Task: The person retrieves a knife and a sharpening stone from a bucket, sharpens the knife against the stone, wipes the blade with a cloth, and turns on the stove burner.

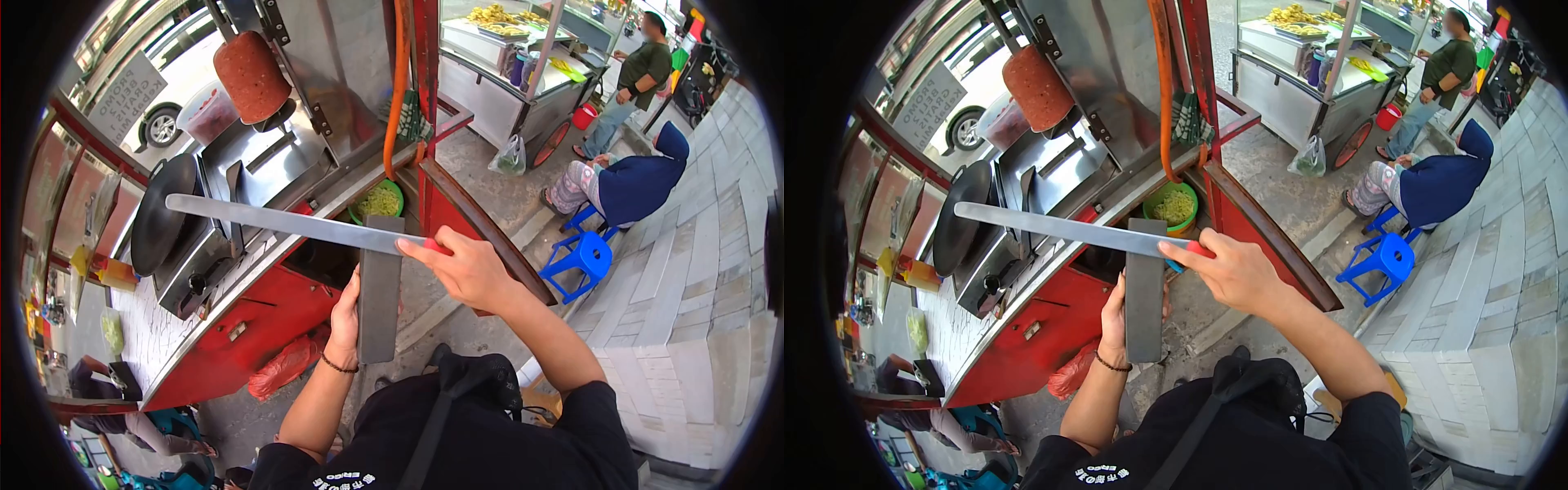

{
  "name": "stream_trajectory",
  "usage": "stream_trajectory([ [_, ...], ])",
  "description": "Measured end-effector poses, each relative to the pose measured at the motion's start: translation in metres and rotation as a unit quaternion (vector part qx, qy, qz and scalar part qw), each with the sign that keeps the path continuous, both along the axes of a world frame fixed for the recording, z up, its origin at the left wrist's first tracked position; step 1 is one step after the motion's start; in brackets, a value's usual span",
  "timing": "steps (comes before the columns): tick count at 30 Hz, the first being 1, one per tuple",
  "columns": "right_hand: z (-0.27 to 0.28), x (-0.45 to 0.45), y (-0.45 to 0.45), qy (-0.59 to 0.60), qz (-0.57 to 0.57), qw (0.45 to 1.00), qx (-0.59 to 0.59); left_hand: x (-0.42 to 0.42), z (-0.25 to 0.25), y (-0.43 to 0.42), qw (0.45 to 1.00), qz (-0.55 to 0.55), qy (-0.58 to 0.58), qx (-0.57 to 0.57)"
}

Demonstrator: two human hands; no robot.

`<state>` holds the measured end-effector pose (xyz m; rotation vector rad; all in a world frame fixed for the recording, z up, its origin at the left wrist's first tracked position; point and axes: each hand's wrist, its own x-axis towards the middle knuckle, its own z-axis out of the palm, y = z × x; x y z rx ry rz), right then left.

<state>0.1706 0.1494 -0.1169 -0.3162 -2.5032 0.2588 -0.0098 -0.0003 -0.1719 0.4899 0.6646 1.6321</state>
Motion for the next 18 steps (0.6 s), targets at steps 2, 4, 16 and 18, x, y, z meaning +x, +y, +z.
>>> stream_trajectory([
  [2,0.004,0.008,-0.004,-0.014,-0.004,1.0,-0.018,-0.008,0.006,0.001,1.0,0.007,-0.013,0.01],
  [4,-0.003,0.022,-0.012,-0.02,0.009,0.999,-0.039,-0.027,0.026,-0.002,0.997,0.053,-0.057,0.016],
  [16,0.025,0.017,-0.009,-0.007,0.019,0.999,-0.044,-0.007,0.021,0.001,0.991,0.107,0.033,-0.069],
  [18,-0.009,0.034,-0.019,-0.029,0.04,0.997,-0.064,-0.032,0.043,0.0,0.982,0.181,0.056,-0.013],
])
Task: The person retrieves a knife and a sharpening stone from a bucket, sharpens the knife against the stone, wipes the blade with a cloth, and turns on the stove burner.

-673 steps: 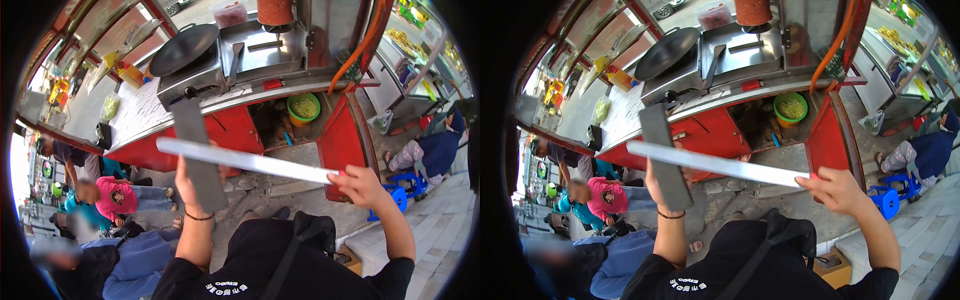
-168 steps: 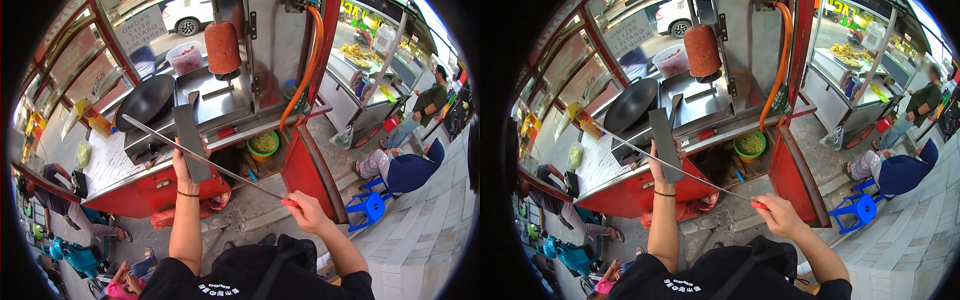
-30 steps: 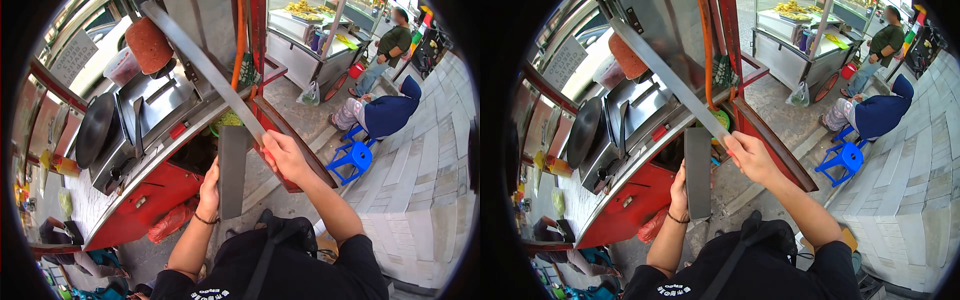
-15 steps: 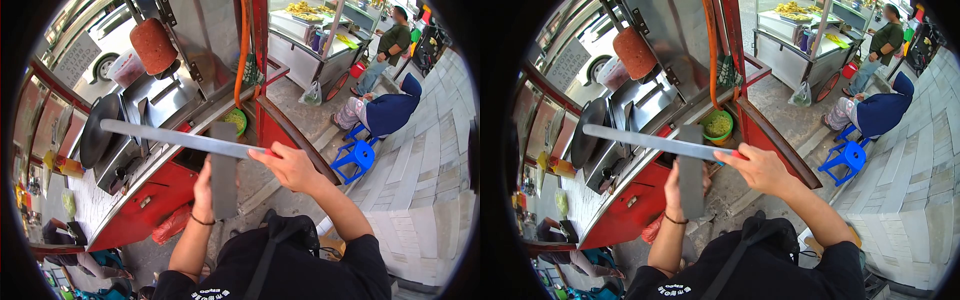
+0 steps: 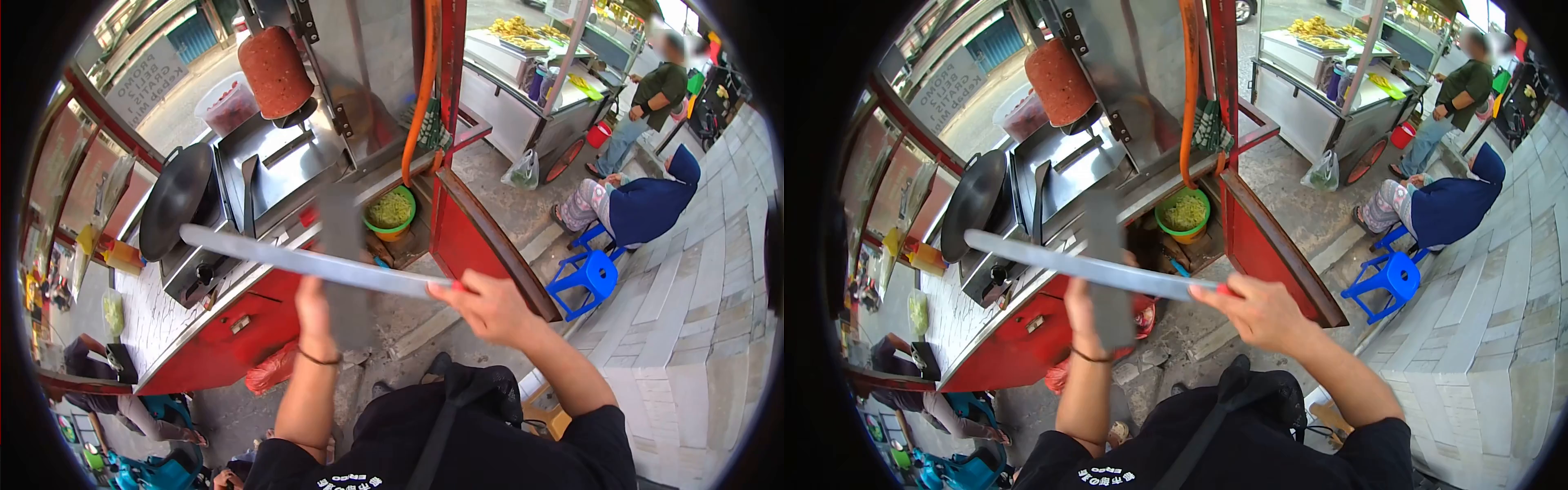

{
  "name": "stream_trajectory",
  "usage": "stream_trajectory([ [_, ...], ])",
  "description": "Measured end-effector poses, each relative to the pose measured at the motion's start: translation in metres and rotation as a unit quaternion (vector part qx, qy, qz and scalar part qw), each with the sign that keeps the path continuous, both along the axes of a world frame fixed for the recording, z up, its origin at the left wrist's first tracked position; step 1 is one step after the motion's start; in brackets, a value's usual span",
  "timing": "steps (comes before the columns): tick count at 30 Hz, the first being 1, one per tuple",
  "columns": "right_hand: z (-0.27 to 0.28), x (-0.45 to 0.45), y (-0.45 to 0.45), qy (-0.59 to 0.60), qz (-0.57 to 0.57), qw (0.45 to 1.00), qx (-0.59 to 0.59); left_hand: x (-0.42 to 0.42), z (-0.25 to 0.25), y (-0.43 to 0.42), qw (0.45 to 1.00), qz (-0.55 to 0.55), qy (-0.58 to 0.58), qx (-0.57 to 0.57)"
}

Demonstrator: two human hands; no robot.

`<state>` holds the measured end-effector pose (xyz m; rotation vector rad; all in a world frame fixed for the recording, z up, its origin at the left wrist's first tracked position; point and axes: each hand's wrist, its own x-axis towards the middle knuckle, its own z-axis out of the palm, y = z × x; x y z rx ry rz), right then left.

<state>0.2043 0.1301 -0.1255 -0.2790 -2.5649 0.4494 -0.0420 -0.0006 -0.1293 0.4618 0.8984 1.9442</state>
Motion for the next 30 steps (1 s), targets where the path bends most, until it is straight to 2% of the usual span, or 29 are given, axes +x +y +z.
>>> stream_trajectory([
  [1,-0.015,0.011,-0.005,-0.023,0.017,0.999,-0.027,-0.021,0.013,-0.002,0.994,0.037,-0.057,0.083],
  [2,-0.024,0.023,-0.01,-0.063,0.003,0.998,-0.017,-0.06,0.008,-0.013,0.983,0.005,-0.066,0.17],
  [3,-0.026,0.028,-0.008,-0.069,0.01,0.997,-0.031,-0.081,0.01,-0.025,0.982,0.013,0.039,0.184],
  [5,-0.018,0.032,0.0,-0.057,0.009,0.998,0.01,-0.066,0.009,-0.031,0.988,0.105,-0.003,0.114],
  [6,-0.012,0.021,0.007,-0.026,0.014,1.0,-0.009,-0.046,-0.003,-0.022,0.985,0.148,-0.06,0.069],
  [7,-0.001,0.008,0.013,-0.03,0.013,0.999,-0.012,-0.009,0.002,-0.018,0.996,0.075,-0.04,0.008],
  [8,0.012,-0.007,0.018,-0.015,0.008,1.0,-0.009,0.006,-0.023,-0.012,0.997,-0.04,-0.057,0.042],
  [9,0.021,-0.019,0.022,0.002,0.005,1.0,-0.002,0.03,-0.048,-0.006,0.995,-0.003,-0.064,-0.08],
  [10,0.026,-0.024,0.023,0.014,0.014,1.0,-0.008,0.058,-0.016,-0.002,0.992,-0.085,-0.083,-0.048],
  [11,0.027,-0.025,0.02,0.017,0.012,1.0,-0.019,0.049,-0.052,0.0,0.997,-0.025,0.008,-0.073],
  [13,0.013,-0.008,0.012,-0.012,0.023,0.999,-0.03,0.019,-0.011,-0.004,0.995,0.054,-0.052,-0.065],
  [15,-0.014,0.023,0.003,-0.055,0.028,0.996,-0.061,-0.032,0.022,-0.017,0.983,0.079,-0.076,0.146],
  [17,-0.02,0.052,0.003,-0.05,0.026,0.998,-0.042,-0.089,0.03,-0.043,0.975,0.064,0.049,0.206],
  [20,-0.019,0.088,0.008,-0.044,0.001,0.999,-0.015,-0.117,0.018,-0.07,0.974,0.172,0.036,0.145],
  [21,-0.016,0.098,0.01,-0.043,-0.013,0.999,-0.004,-0.112,0.016,-0.069,0.974,0.165,0.04,0.148],
  [24,-0.013,0.122,0.013,-0.024,-0.066,0.996,-0.049,-0.094,0.011,-0.053,0.977,0.184,0.058,-0.095],
  [27,-0.024,0.145,0.016,-0.004,-0.093,0.993,-0.079,-0.085,-0.017,-0.029,0.986,0.005,0.024,-0.167],
  [29,-0.037,0.158,0.016,0.066,-0.133,0.983,-0.11,-0.073,-0.023,-0.003,0.974,-0.094,0.006,-0.206],
  [30,-0.045,0.166,0.015,0.065,-0.119,0.985,-0.105,-0.069,-0.019,0.012,0.966,-0.143,0.034,-0.212],
])
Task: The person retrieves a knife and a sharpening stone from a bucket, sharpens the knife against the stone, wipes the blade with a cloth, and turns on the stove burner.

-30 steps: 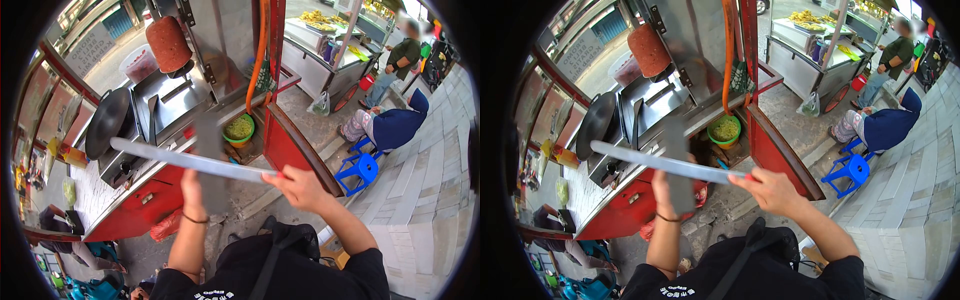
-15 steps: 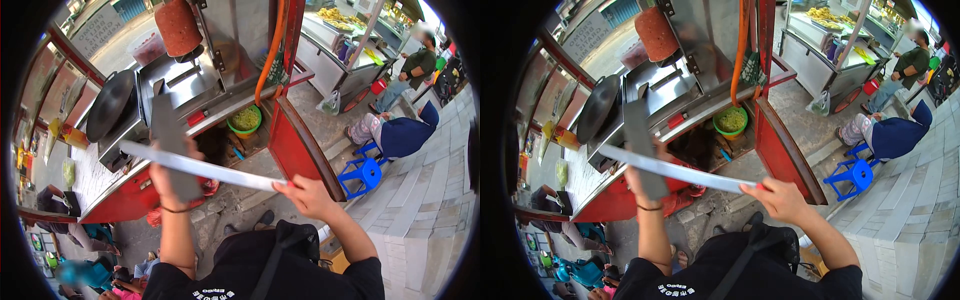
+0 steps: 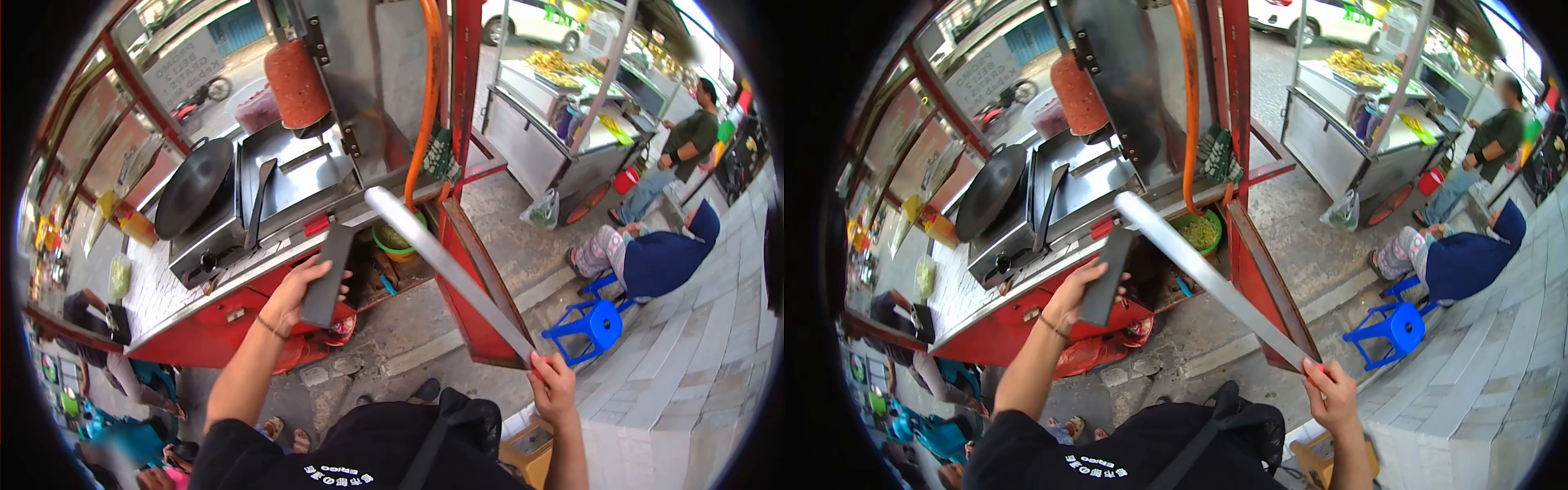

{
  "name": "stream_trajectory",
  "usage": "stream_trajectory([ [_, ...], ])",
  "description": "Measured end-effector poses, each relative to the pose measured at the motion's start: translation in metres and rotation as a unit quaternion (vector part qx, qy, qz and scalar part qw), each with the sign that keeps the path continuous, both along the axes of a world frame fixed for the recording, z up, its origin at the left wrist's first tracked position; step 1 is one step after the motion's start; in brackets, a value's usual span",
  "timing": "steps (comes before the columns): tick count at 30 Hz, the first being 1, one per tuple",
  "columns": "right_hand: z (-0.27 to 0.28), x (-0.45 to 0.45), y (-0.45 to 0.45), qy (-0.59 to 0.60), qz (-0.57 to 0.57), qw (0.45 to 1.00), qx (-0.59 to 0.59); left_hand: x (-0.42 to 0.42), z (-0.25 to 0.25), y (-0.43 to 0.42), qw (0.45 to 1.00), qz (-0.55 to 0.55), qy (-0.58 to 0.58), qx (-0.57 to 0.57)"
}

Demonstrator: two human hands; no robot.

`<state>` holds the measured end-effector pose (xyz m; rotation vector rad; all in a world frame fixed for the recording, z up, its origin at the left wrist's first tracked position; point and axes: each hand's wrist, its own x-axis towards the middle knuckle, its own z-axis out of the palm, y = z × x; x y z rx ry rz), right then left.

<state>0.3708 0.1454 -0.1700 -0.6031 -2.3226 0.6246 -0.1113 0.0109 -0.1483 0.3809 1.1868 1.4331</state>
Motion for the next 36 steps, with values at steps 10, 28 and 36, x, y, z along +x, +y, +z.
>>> stream_trajectory([
  [10,-0.047,0.071,-0.016,0.031,-0.158,0.984,-0.08,-0.03,0.028,0.115,0.836,-0.167,0.497,-0.161],
  [28,-0.054,0.05,-0.011,0.014,-0.128,0.985,-0.111,-0.035,-0.034,0.171,0.46,-0.102,0.882,-0.002],
  [36,-0.055,0.033,-0.006,0.006,-0.108,0.988,-0.112,-0.017,-0.033,0.157,0.357,0.001,0.933,-0.054],
])
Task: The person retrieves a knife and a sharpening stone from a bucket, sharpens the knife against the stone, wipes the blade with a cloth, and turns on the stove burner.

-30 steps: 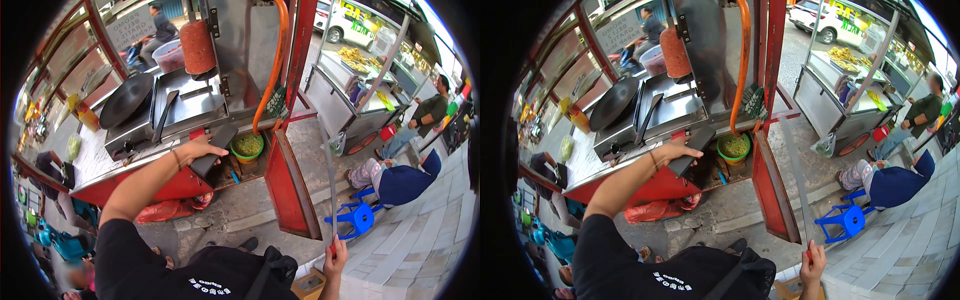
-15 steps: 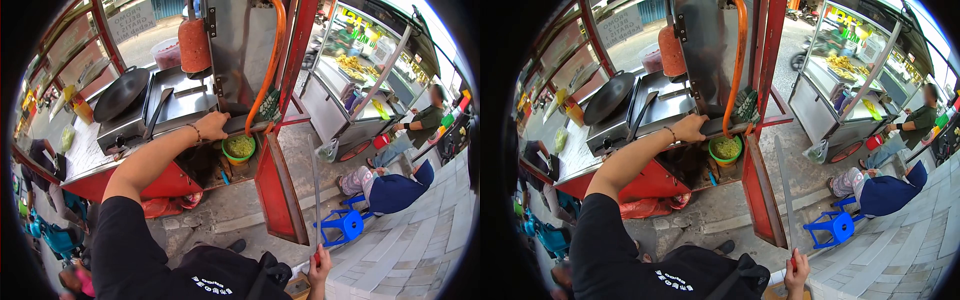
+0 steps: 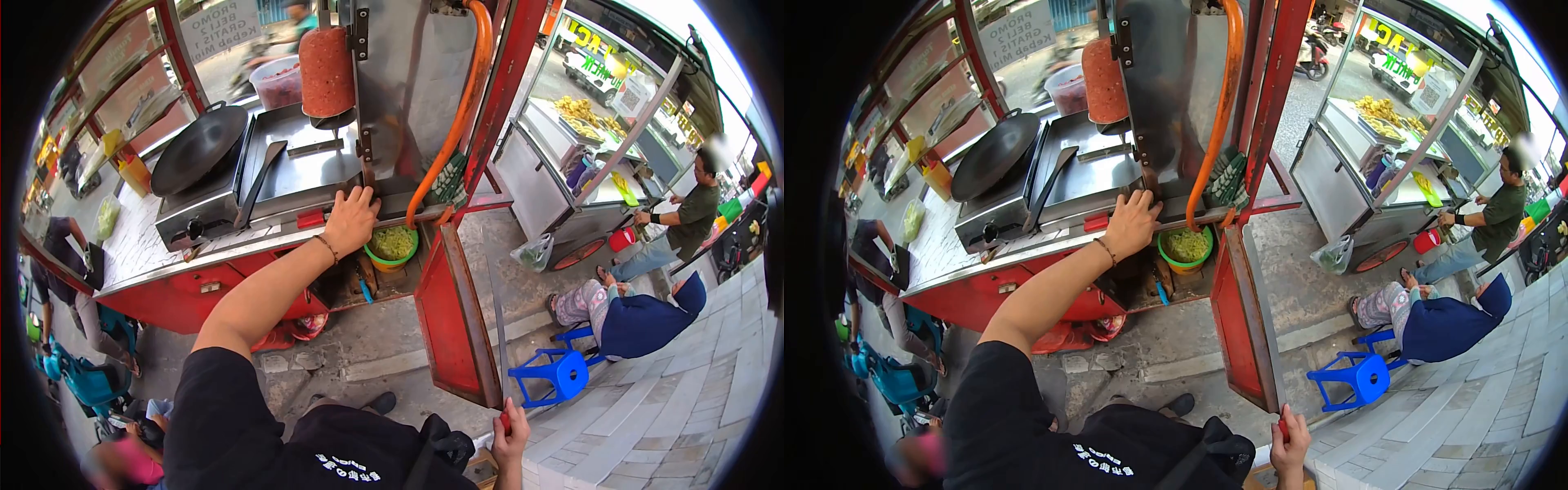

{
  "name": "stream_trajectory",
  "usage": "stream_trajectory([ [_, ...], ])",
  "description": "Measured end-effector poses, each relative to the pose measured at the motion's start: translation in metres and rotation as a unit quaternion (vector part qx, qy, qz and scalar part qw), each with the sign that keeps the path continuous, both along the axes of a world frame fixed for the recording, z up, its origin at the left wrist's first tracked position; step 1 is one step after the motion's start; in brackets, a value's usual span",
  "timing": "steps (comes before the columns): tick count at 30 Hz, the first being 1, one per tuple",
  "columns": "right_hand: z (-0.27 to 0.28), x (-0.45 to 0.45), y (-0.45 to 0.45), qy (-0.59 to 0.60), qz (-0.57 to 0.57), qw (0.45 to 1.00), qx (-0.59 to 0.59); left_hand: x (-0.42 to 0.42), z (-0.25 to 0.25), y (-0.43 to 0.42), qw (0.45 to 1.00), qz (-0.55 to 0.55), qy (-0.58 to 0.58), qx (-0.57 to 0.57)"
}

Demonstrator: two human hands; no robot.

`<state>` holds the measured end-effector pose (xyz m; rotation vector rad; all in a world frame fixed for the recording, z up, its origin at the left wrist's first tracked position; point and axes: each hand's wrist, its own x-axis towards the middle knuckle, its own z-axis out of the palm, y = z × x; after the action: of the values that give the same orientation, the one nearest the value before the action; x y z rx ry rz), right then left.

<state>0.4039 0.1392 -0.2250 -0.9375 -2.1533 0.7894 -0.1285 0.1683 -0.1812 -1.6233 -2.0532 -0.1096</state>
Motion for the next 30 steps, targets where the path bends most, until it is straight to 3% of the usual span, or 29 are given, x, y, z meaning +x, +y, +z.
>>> stream_trajectory([
  [2,0.002,0.002,0.0,-0.001,-0.008,1.0,0.002,0.007,0.0,-0.001,1.0,0.016,-0.002,0.01],
  [4,0.003,0.006,0.002,0.002,-0.02,1.0,0.006,0.019,0.007,-0.004,0.987,0.013,-0.128,0.099],
  [5,0.003,0.011,0.003,0.012,-0.03,0.999,0.011,0.031,0.008,-0.002,0.987,0.007,-0.125,0.101],
  [7,-0.001,0.017,0.003,0.026,-0.045,0.998,0.018,0.068,0.007,0.009,0.929,-0.147,-0.321,0.113],
  [9,-0.003,0.024,0.005,0.012,-0.081,0.997,-0.006,0.11,0.012,0.043,0.879,-0.207,-0.371,0.217],
  [10,-0.004,0.026,0.006,0.016,-0.08,0.997,-0.002,0.12,0.011,0.067,0.878,-0.21,-0.37,0.217],
  [12,0.0,0.025,0.006,0.023,-0.076,0.997,0.009,0.12,0.005,0.12,0.835,-0.077,-0.36,0.41],
  [13,0.002,0.023,0.007,0.027,-0.07,0.997,0.019,0.121,0.007,0.133,0.833,-0.082,-0.358,0.413],
  [15,0.0,0.025,0.004,0.03,-0.062,0.998,0.013,0.12,0.014,0.153,0.842,0.065,-0.379,0.378],
  [16,-0.004,0.024,0.004,0.033,-0.053,0.998,0.004,0.116,0.016,0.157,0.822,0.082,-0.411,0.386],
  [19,-0.012,0.024,0.001,0.041,-0.052,0.998,0.007,0.106,0.017,0.158,0.791,0.065,-0.499,0.347],
  [20,-0.006,0.035,0.0,-0.038,-0.05,0.998,-0.023,0.108,0.014,0.156,0.792,0.059,-0.497,0.349],
  [22,-0.005,0.022,0.003,-0.008,-0.055,0.998,0.007,0.121,0.004,0.141,0.78,-0.015,-0.441,0.444],
  [26,0.01,-0.002,0.007,0.042,-0.043,0.997,0.042,0.151,-0.001,0.074,0.763,-0.086,-0.437,0.469],
  [28,0.022,-0.015,0.003,0.032,-0.043,0.997,0.054,0.155,-0.01,0.019,0.649,-0.075,-0.688,0.315],
  [29,0.026,-0.022,-0.002,0.03,-0.038,0.996,0.071,0.145,-0.029,-0.005,0.614,-0.073,-0.736,0.275],
  [30,0.027,-0.028,-0.007,0.02,-0.028,0.998,0.061,0.136,-0.037,-0.032,0.539,-0.086,-0.793,0.27],
])
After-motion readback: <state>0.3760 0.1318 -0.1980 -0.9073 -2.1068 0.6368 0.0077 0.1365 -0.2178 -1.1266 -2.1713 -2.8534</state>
